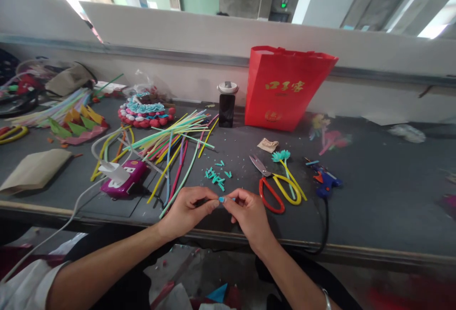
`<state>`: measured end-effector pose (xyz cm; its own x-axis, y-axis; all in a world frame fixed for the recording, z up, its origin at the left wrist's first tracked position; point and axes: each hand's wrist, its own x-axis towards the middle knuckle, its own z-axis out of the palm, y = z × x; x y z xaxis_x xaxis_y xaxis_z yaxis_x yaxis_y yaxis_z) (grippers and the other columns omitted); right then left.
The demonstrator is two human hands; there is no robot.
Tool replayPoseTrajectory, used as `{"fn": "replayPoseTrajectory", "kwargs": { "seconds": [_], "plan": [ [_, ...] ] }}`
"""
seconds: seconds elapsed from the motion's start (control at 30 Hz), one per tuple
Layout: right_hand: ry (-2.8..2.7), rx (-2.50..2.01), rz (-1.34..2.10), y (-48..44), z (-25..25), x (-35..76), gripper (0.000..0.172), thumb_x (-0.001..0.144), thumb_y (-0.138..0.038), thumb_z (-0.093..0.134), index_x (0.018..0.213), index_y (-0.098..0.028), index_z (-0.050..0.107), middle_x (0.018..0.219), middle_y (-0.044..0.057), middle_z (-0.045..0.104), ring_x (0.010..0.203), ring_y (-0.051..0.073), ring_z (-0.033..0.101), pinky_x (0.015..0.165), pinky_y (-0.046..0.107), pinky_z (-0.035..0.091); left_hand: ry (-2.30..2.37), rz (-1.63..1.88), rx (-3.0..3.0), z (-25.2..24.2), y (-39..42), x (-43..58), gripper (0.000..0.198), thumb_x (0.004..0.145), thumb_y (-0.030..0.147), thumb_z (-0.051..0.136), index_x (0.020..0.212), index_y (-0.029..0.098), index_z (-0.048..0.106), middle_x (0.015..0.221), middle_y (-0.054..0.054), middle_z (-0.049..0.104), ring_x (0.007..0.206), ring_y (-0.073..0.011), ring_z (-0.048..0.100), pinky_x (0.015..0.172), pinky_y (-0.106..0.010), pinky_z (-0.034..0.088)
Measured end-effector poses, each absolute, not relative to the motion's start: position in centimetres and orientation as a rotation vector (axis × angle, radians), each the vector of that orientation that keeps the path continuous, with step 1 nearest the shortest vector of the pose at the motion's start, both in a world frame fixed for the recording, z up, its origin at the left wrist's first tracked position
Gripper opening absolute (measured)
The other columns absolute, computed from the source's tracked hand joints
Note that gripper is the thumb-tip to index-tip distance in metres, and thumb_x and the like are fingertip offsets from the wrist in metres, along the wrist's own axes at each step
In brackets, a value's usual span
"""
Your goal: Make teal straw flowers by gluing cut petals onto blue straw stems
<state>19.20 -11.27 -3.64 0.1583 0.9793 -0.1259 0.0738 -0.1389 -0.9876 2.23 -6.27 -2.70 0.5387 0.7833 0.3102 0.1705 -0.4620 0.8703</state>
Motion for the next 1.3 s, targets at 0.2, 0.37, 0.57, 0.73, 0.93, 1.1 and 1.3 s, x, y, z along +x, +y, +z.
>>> {"fn": "replayPoseTrajectory", "kwargs": {
  "seconds": [0.2, 0.37, 0.57, 0.73, 0.93, 1.1, 1.3],
  "plan": [
    [-1.065, -1.491, 1.097, -11.5, -3.2, 18.6, 0.020, 0.070, -0.034, 0.068, 0.062, -0.017, 0.063, 0.052, -0.005, 0.052, 0.046, 0.008, 0.044, 0.046, 0.020, 0.035, 0.860, 0.649, 1.606, -3.4, -5.5, 2.6, 0.021, 0.084, 0.034, 0.061, 0.077, 0.015, 0.066, 0.060, 0.003, 0.059, 0.041, -0.0061, 0.049, 0.042, -0.018, 0.035],
    [-1.110, -1.546, 1.016, -11.3, -3.3, 18.8, 0.020, 0.072, -0.036, 0.066, 0.063, -0.018, 0.064, 0.049, -0.005, 0.049, 0.046, 0.009, 0.043, 0.044, 0.021, 0.034, 0.806, 0.561, 1.562, -3.3, -5.2, 2.2, 0.022, 0.085, 0.035, 0.059, 0.083, 0.015, 0.065, 0.067, 0.000, 0.063, 0.045, -0.0054, 0.050, 0.043, -0.016, 0.037],
    [-1.273, -1.591, 0.895, -11.5, -3.9, 18.0, 0.021, 0.079, -0.036, 0.063, 0.068, -0.019, 0.067, 0.056, -0.002, 0.057, 0.050, 0.012, 0.048, 0.049, 0.023, 0.038, 0.915, 0.639, 1.563, -3.1, -5.4, 2.1, 0.016, 0.081, 0.028, 0.061, 0.076, 0.014, 0.066, 0.055, 0.004, 0.056, 0.039, -0.0052, 0.042, 0.038, -0.017, 0.030],
    [-1.519, -1.552, 0.592, -12.1, -4.0, 17.2, 0.017, 0.086, -0.025, 0.057, 0.074, -0.019, 0.066, 0.066, 0.000, 0.061, 0.061, 0.013, 0.054, 0.059, 0.024, 0.041, 0.912, 0.852, 1.885, -3.2, -5.4, 2.3, 0.014, 0.077, 0.011, 0.056, 0.070, 0.015, 0.066, 0.064, 0.001, 0.063, 0.061, -0.0107, 0.057, 0.058, -0.020, 0.042],
    [-1.843, -1.518, 0.236, -12.1, -3.3, 18.4, 0.016, 0.090, -0.019, 0.054, 0.075, -0.019, 0.061, 0.069, 0.001, 0.057, 0.070, 0.016, 0.054, 0.064, 0.026, 0.039, 0.768, 0.839, 2.421, -3.4, -5.7, 1.9, 0.018, 0.078, 0.005, 0.047, 0.069, 0.016, 0.058, 0.065, -0.001, 0.058, 0.060, -0.0119, 0.053, 0.056, -0.021, 0.037],
    [-1.892, -1.461, 0.270, -11.5, -2.0, 20.0, 0.016, 0.092, -0.025, 0.055, 0.080, -0.021, 0.065, 0.078, 0.003, 0.065, 0.080, 0.018, 0.057, 0.075, 0.030, 0.041, 0.525, 0.755, 2.662, -2.7, -5.5, 1.4, 0.017, 0.081, 0.006, 0.047, 0.073, 0.017, 0.057, 0.066, -0.001, 0.055, 0.057, -0.0115, 0.050, 0.053, -0.023, 0.035],
    [-1.473, -1.464, 0.984, -10.2, -2.4, 20.7, 0.019, 0.078, -0.037, 0.070, 0.073, -0.019, 0.068, 0.065, -0.002, 0.063, 0.060, 0.012, 0.054, 0.058, 0.024, 0.042, 0.470, 0.883, 2.343, -2.2, -5.5, 1.2, 0.015, 0.087, 0.012, 0.051, 0.082, 0.016, 0.064, 0.068, -0.002, 0.063, 0.061, -0.0104, 0.057, 0.059, -0.020, 0.042]
  ]
}}
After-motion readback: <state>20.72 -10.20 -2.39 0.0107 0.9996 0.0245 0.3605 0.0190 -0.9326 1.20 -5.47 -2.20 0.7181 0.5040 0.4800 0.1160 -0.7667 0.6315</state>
